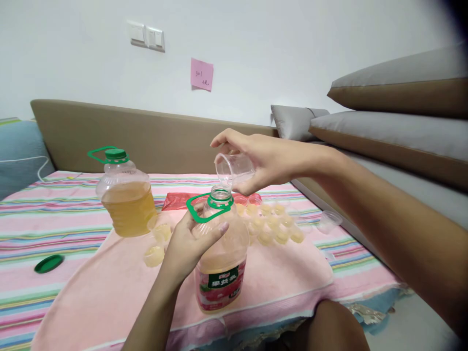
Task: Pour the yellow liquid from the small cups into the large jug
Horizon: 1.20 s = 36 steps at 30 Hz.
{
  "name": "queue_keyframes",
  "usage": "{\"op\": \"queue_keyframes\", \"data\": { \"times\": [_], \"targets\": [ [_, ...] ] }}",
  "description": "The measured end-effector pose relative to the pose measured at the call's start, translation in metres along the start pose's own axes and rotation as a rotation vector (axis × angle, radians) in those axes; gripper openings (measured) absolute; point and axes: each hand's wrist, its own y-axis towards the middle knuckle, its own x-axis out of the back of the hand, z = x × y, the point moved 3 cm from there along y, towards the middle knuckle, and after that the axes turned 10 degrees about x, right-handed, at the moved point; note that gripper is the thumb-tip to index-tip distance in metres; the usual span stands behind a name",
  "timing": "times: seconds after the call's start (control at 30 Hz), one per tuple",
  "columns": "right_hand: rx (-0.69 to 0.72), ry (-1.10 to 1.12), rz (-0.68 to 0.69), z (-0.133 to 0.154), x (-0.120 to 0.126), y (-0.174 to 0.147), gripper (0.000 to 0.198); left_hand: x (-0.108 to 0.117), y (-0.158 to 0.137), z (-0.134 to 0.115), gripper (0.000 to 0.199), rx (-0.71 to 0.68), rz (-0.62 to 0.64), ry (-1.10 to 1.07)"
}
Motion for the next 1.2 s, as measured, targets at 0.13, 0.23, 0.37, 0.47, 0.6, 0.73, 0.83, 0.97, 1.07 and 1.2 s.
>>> {"op": "queue_keyframes", "data": {
  "times": [0.13, 0.23, 0.37, 0.47, 0.6, 0.73, 0.83, 0.97, 1.07, 1.2],
  "targets": [
    [-0.01, 0.0, 0.016, 0.001, 0.002, 0.002, 0.081, 0.0, -0.001, -0.001, 0.059, 0.002, -0.004, -0.001],
    [0.002, -0.026, 0.041, 0.001, 0.003, 0.003, 0.081, 0.0, -0.001, -0.002, 0.058, -0.005, -0.003, 0.011],
    [0.029, -0.097, 0.106, 0.004, 0.004, 0.007, 0.082, 0.001, 0.0, -0.001, 0.063, 0.001, -0.007, 0.014],
    [0.03, -0.141, 0.172, 0.011, 0.006, 0.013, 0.082, 0.002, 0.001, 0.001, 0.061, -0.012, -0.003, 0.01],
    [-0.013, -0.187, 0.245, 0.021, 0.006, 0.021, 0.082, 0.003, 0.001, 0.003, 0.059, -0.024, 0.018, -0.006],
    [-0.048, -0.233, 0.265, 0.027, 0.006, 0.026, 0.085, 0.003, 0.001, 0.004, 0.058, -0.026, 0.021, -0.01],
    [-0.062, -0.247, 0.283, 0.029, 0.006, 0.028, 0.086, 0.004, 0.001, 0.003, 0.057, -0.034, 0.017, -0.002],
    [-0.079, -0.312, 0.321, 0.033, 0.006, 0.032, 0.091, 0.004, 0.001, 0.004, 0.058, -0.032, 0.011, 0.007],
    [-0.098, -0.357, 0.363, 0.038, 0.006, 0.036, 0.084, 0.005, 0.002, 0.006, 0.061, -0.025, 0.007, 0.004],
    [-0.098, -0.378, 0.419, 0.046, 0.006, 0.041, 0.077, 0.005, 0.003, 0.007, 0.065, -0.026, 0.006, -0.006]
  ]
}}
